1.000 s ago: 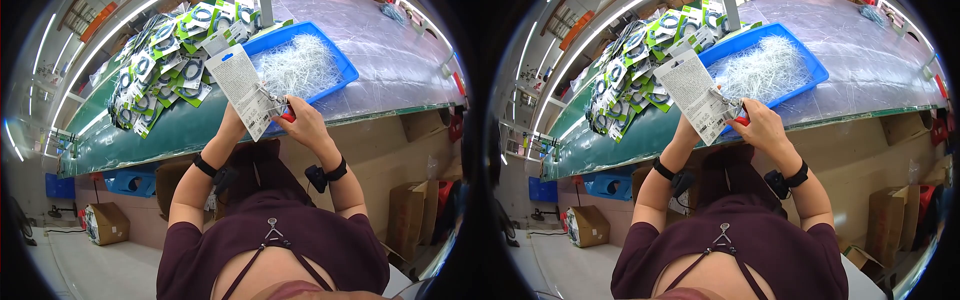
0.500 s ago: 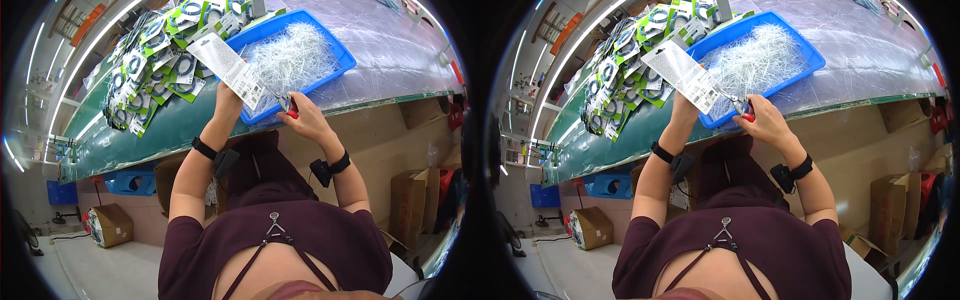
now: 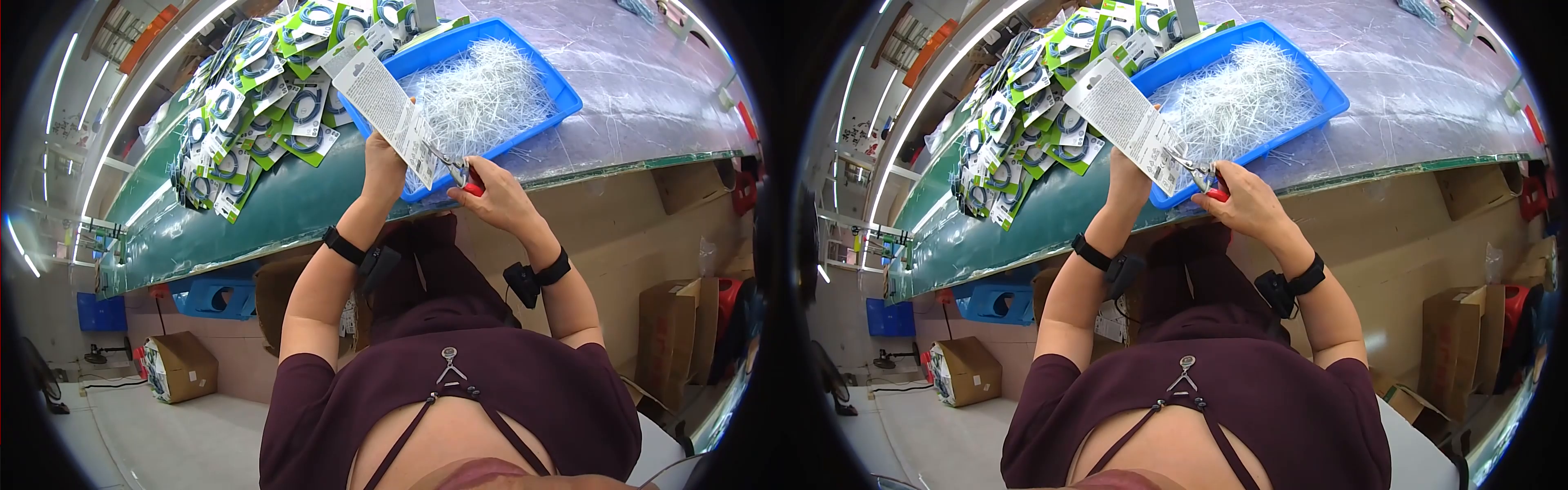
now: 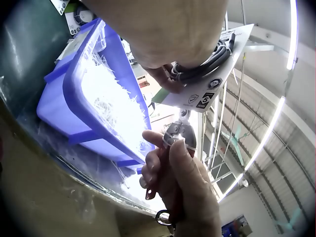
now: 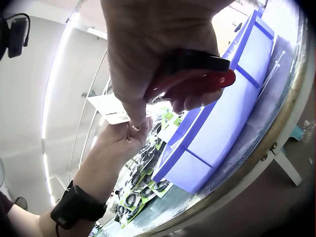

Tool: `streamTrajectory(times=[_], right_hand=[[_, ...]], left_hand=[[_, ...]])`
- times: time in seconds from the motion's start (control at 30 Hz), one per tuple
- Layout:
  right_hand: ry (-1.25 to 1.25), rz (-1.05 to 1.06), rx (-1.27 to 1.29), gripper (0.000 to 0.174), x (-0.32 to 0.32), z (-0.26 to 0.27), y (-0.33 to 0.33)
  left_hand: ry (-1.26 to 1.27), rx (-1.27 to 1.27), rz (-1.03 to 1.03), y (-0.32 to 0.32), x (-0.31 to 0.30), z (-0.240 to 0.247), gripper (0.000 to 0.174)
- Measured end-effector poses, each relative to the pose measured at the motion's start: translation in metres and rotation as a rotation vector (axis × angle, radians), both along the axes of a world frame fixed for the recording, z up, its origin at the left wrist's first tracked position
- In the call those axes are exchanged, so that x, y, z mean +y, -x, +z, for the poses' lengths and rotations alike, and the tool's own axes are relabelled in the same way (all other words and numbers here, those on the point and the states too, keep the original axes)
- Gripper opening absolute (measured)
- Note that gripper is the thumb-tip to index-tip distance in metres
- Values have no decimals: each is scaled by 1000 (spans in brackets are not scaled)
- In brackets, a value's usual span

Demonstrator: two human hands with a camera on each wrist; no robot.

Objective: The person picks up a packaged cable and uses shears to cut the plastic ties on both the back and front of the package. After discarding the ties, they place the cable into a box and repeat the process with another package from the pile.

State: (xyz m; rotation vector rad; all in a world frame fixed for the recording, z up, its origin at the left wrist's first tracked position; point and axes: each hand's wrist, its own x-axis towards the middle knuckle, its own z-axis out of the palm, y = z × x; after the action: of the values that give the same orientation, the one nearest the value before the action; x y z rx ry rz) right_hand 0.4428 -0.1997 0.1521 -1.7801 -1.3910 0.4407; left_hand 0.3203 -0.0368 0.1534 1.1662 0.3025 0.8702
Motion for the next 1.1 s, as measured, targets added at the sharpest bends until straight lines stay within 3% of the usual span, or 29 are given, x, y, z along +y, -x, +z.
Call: streamTrajectory(times=[0.4, 0.53, 0.63, 0.77, 1.1], right_hand=[[68, 20, 110, 41, 6, -20, -7], [65, 12, 116, 49, 5, -17, -5], [-190, -10, 10, 60, 3, -12, -2], [-146, 47, 59, 69, 3, 0, 4], [-66, 43, 103, 63, 3, 1, 6]], left_hand=[[-15, 72, 72, -12, 9, -20, 42], [-20, 72, 93, -11, 12, -23, 43], [-111, 82, 121, -12, 10, -24, 45], [-168, 99, 119, -14, 11, -26, 47], [-115, 62, 144, -11, 5, -19, 44]])
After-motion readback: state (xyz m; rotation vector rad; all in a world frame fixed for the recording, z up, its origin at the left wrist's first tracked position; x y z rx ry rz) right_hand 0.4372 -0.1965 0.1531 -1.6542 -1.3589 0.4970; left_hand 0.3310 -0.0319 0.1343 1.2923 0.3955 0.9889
